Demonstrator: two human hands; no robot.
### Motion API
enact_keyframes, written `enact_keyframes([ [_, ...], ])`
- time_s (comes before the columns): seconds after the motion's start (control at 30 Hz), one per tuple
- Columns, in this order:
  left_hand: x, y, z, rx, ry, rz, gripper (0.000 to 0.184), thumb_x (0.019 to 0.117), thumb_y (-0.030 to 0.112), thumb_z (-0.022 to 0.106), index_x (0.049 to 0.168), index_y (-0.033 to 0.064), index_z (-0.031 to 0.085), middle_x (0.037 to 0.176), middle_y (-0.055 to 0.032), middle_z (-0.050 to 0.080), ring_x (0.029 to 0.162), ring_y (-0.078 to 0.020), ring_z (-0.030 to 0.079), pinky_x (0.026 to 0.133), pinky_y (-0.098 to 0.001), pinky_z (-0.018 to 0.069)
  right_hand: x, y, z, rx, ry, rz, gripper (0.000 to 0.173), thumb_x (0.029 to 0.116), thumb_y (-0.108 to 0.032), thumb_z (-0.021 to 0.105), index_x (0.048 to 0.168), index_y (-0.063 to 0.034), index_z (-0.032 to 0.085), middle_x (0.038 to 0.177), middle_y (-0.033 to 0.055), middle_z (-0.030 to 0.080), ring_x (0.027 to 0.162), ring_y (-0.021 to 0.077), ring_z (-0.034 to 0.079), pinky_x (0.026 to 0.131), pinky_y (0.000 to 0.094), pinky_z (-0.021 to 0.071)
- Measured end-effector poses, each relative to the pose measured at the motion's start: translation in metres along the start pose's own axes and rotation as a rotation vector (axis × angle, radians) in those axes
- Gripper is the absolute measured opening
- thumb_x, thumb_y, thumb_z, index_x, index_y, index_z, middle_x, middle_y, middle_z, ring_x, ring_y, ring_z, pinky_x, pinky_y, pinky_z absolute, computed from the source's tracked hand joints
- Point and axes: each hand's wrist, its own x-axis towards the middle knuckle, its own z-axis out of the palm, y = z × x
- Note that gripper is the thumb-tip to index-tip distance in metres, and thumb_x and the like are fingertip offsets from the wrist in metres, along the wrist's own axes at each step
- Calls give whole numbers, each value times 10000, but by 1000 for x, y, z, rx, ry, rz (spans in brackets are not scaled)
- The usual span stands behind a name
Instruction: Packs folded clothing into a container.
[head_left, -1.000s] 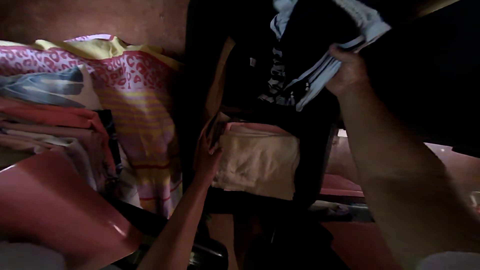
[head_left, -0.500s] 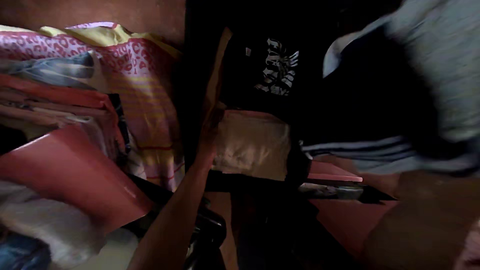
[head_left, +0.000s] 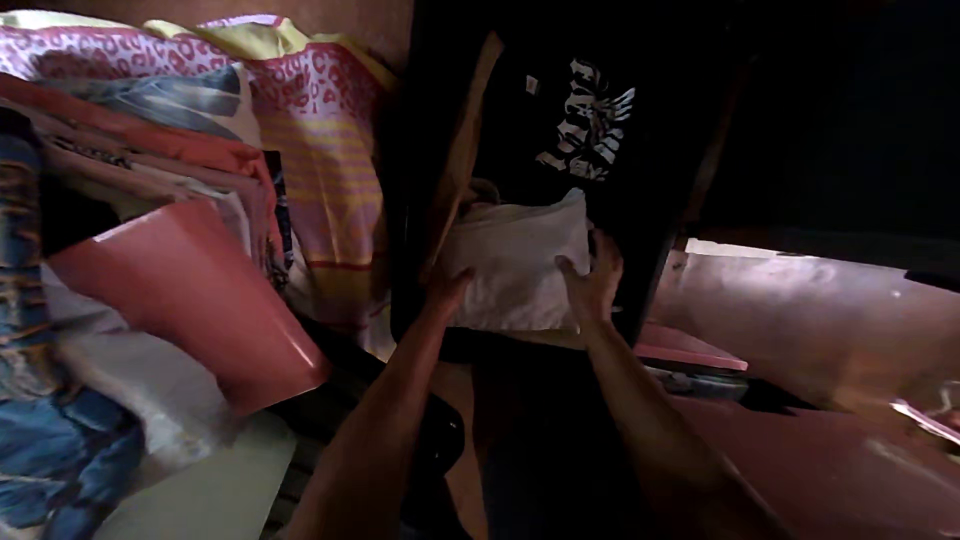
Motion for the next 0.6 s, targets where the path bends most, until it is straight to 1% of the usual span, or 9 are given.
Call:
enact_keyframes([
  [0.03,3,1,6,23,-1,-10,790,980,332,703,1578,15,296,1534,-255,439,1421,-365,437,1157,-529,375,12,9,-3,30,21,91,912,886,-323,809,1609,-87,305,1618,268,297,1480,436,324,1172,583,350],
  [0.07,7,2,11,56,-3,-21,813,974,352,709,1579,11,287,1522,-266,448,1412,-376,446,1151,-534,380,19,17,-5,62,-6,164,979,881,-331,818,1632,-103,234,1609,273,311,1460,428,362,1155,577,373],
  [0.13,10,4,20,93,-2,-49,882,962,381,717,1605,28,226,1533,-279,427,1417,-399,435,1149,-554,377,20,23,-9,128,-127,229,985,895,-310,809,1640,-114,195,1590,242,377,1426,365,444,1149,530,409],
  [0.2,12,-1,21,102,-4,-61,890,950,387,731,1607,51,233,1534,-261,438,1411,-392,449,1144,-554,388,8,20,-10,200,-247,254,914,904,-244,796,1616,-80,246,1560,215,424,1394,296,485,1137,464,438],
  [0.3,12,-9,20,165,-22,-77,857,950,390,726,1597,55,274,1490,-252,496,1373,-390,492,1120,-559,413,-10,26,-11,174,-327,261,802,925,-231,755,1574,-34,327,1510,203,488,1364,256,518,1126,430,456],
  [0.37,12,-9,22,160,-16,-72,828,953,344,731,1591,56,289,1446,-251,536,1335,-383,528,1099,-545,435,-12,30,-16,75,-268,234,679,941,-239,734,1514,-25,440,1436,221,556,1313,299,562,1101,492,465],
  [0.43,13,-9,25,139,-1,-70,849,942,335,741,1603,83,270,1444,-240,541,1325,-378,538,1087,-546,447,-4,36,-23,-12,-222,184,543,952,-258,731,1399,0,562,1309,257,626,1208,362,617,1038,562,483],
  [0.5,15,-9,26,163,8,-75,827,949,377,724,1587,56,306,1457,-244,530,1343,-380,521,1103,-556,427,9,42,-27,-3,-228,142,506,953,-256,736,1364,1,592,1265,265,642,1161,369,636,1002,569,501],
  [0.6,11,-5,23,214,17,-110,810,959,424,697,1574,42,333,1455,-254,529,1353,-395,511,1106,-573,418,29,51,-30,104,-216,66,589,960,-280,719,1435,4,517,1350,255,591,1221,311,599,1035,471,498],
])
